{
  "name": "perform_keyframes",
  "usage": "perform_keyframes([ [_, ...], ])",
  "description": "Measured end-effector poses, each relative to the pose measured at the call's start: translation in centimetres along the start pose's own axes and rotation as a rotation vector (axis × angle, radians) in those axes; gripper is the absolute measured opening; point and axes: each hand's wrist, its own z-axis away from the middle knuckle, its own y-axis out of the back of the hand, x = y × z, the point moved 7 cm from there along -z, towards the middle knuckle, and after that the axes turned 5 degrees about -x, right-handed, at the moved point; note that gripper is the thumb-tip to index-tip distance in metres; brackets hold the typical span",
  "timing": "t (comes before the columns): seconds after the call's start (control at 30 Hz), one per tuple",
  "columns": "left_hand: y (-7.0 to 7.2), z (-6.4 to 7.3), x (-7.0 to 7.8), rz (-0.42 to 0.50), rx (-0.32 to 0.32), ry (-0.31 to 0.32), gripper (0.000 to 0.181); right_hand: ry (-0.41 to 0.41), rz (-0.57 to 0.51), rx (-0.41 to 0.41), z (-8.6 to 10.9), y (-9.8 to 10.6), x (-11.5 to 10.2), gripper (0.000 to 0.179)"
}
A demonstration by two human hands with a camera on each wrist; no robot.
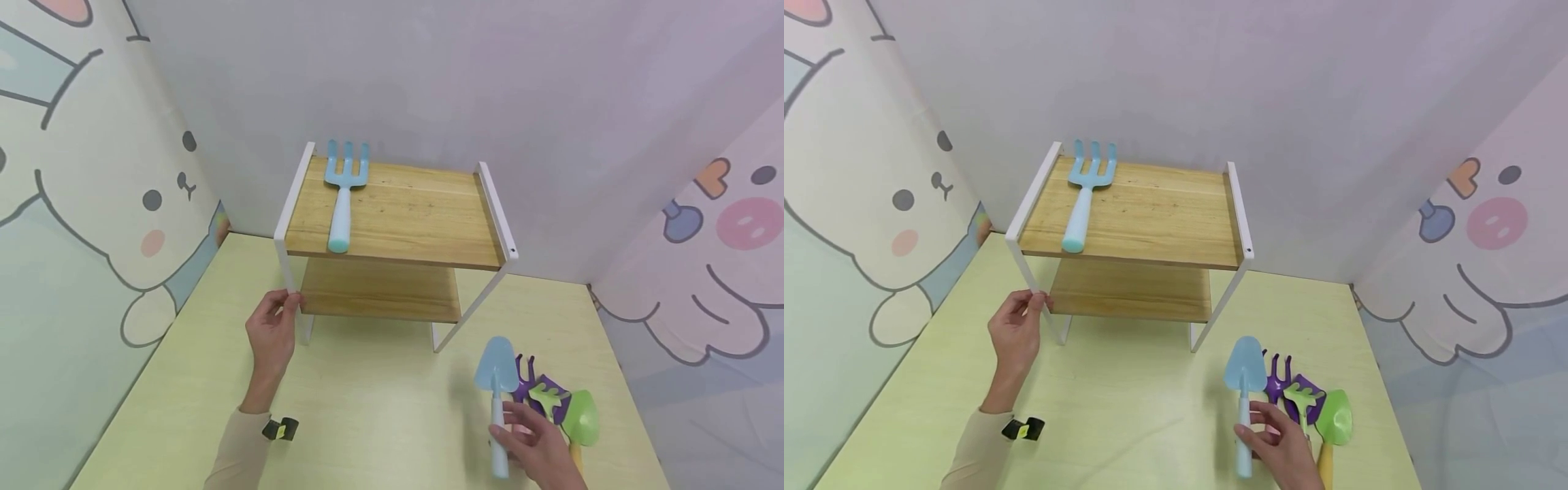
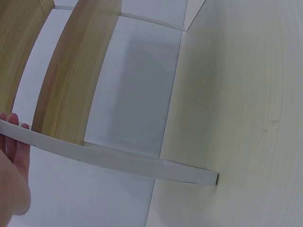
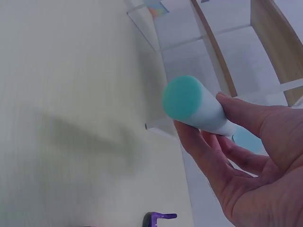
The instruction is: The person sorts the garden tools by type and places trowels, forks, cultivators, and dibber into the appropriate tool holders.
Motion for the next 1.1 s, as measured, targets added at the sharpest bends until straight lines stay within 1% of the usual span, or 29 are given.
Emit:
perform_keyframes([
  [0.17,0.0,0.0,-0.1,0.001,0.008,0.007,0.011,0.03,-0.015,-0.012,0.6,-0.3,-1.6,0.053],
  [0.37,0.0,0.1,-0.1,0.007,0.008,0.002,0.01,0.123,-0.047,-0.037,1.3,-0.8,-3.6,0.051],
  [0.5,0.0,0.0,0.0,-0.017,-0.002,-0.003,0.01,0.131,-0.031,-0.03,1.5,-1.1,-4.4,0.052],
  [0.6,0.1,0.0,0.1,-0.015,-0.001,-0.006,0.01,0.134,-0.01,-0.037,1.5,-1.4,-4.9,0.051],
  [0.67,0.1,0.0,0.1,0.003,0.003,-0.01,0.009,0.144,0.005,-0.043,1.5,-1.6,-5.2,0.049],
  [0.83,0.1,0.1,0.0,-0.012,0.01,-0.012,0.009,0.23,-0.004,-0.052,1.4,-2.0,-6.4,0.045],
  [1.0,0.1,0.1,-0.1,-0.023,0.017,-0.019,0.009,0.366,-0.01,-0.068,1.5,-2.4,-7.7,0.041],
  [1.1,0.1,0.0,-0.1,-0.023,0.017,-0.026,0.009,0.404,0.003,-0.075,1.4,-2.6,-8.5,0.041],
])
